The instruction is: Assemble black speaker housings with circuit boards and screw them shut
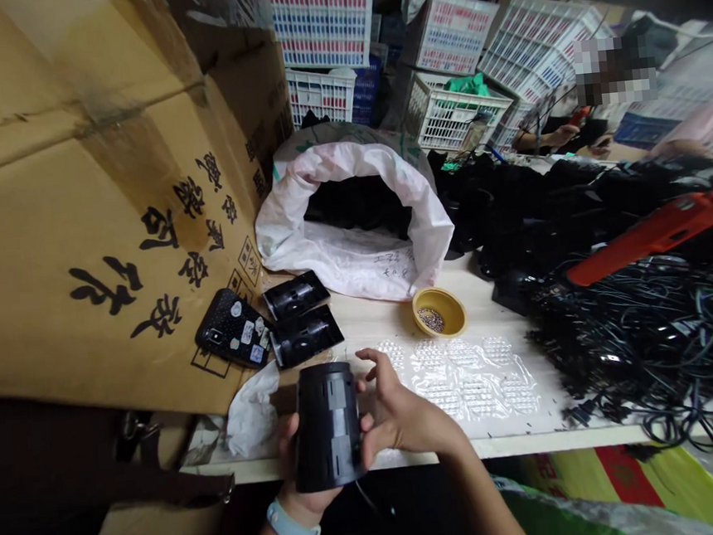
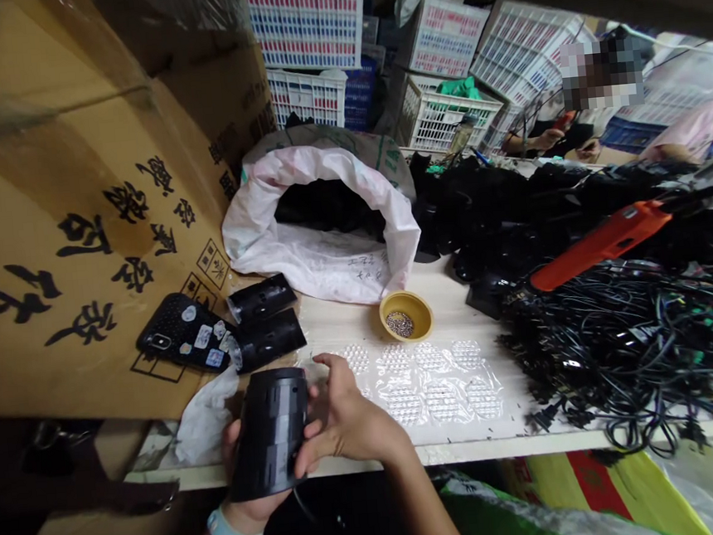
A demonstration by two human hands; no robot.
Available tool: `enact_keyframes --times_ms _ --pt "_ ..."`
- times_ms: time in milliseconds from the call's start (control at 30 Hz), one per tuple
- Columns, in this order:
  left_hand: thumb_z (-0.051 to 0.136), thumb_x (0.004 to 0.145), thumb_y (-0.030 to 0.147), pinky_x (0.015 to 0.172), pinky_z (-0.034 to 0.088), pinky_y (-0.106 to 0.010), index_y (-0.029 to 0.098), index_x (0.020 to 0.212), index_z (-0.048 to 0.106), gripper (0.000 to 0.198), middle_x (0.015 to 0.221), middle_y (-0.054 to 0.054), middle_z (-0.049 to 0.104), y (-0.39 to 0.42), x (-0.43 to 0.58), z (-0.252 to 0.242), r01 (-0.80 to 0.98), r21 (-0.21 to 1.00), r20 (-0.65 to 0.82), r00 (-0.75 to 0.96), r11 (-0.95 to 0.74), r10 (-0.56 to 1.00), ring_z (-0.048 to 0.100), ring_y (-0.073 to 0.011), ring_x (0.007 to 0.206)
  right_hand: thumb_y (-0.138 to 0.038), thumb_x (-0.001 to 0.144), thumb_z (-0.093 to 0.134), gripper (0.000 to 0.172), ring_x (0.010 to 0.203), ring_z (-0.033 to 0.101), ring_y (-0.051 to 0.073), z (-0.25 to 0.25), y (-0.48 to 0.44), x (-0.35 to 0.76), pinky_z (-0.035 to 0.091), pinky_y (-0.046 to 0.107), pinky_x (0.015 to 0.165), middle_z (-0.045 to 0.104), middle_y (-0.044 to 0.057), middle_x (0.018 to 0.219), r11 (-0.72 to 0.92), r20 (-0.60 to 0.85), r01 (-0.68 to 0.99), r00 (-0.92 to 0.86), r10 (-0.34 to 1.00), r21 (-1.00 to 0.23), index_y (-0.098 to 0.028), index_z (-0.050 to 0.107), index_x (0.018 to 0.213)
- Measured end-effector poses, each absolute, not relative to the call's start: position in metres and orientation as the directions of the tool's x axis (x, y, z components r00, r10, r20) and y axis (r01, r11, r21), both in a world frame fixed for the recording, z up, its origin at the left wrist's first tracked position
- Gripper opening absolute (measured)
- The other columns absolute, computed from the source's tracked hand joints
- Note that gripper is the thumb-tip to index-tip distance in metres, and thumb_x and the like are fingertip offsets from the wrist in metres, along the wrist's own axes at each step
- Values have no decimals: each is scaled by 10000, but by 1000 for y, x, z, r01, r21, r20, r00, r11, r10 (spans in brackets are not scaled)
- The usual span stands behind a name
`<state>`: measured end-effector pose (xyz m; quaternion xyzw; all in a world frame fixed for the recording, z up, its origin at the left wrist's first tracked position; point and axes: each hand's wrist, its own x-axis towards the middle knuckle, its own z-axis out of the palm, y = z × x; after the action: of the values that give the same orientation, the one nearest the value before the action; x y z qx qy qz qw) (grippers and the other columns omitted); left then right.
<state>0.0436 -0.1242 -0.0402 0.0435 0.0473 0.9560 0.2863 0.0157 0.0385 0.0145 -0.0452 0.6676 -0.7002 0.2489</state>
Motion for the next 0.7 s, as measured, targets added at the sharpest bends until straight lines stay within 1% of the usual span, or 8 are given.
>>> enact_keyframes --times_ms 67,133,167,200,267,400,533,700 --pt "679 806 489 747 610 -386 177 1318 588 607 1306 -103 645 -125 44 -43 -537 109 53 -837 -836 545 660 -259 973 -351 519 924 976 1020 602 240 25 56 0 547 346 783 523 99 1228 317 -174 77 -942 -288 -945 -262 366 1316" --pt "682 808 476 770 601 -405 184 1329 577 607 1304 -105 642 -126 44 -44 -546 104 40 -833 -832 552 649 -260 987 -369 820 710 505 1114 576 230 36 79 -22 494 318 884 583 105 1241 685 -103 12 -991 -91 -728 -226 508 1259" --pt "688 802 472 774 600 -406 176 1330 575 615 1305 -110 641 -126 43 -44 -552 101 37 -829 -827 558 646 -260 988 -325 922 564 299 1091 593 226 41 90 -35 479 312 884 623 117 1201 816 -95 75 -995 25 -573 -203 583 1194" --pt "694 798 466 779 600 -407 164 1326 577 619 1306 -112 639 -126 43 -43 -559 97 43 -825 -824 564 645 -260 990 -265 957 467 255 1053 614 236 43 100 -48 472 320 866 657 142 1139 885 -109 167 -985 132 -435 -173 645 1116" --pt "686 807 454 796 600 -416 150 1318 583 604 1320 -109 634 -125 43 -42 -568 91 58 -817 -818 573 645 -266 1007 -191 928 465 261 990 645 272 44 117 -71 473 341 819 688 192 1037 917 -173 306 -948 268 -254 -125 710 988" --pt "672 828 430 818 597 -423 160 1316 589 565 1331 -103 633 -124 43 -40 -580 93 83 -805 -809 587 647 -274 1038 -228 883 616 168 951 660 228 33 128 -97 513 345 805 696 133 1045 940 -279 310 -924 263 -141 -127 703 986" --pt "693 811 418 818 596 -427 172 1286 615 541 1312 -103 646 -124 44 -39 -588 81 61 -803 -805 593 656 -276 1033 -299 921 620 203 983 639 198 23 126 -101 526 380 863 669 98 1094 959 -293 258 -932 215 -118 -127 666 1019" --pt "722 782 401 815 598 -434 169 1261 634 539 1294 -99 660 -125 44 -41 -606 71 22 -793 -792 609 664 -272 1019 -119 846 590 150 937 637 221 27 134 -98 485 342 802 689 129 1035 941 -236 244 -953 189 -234 -122 692 956"
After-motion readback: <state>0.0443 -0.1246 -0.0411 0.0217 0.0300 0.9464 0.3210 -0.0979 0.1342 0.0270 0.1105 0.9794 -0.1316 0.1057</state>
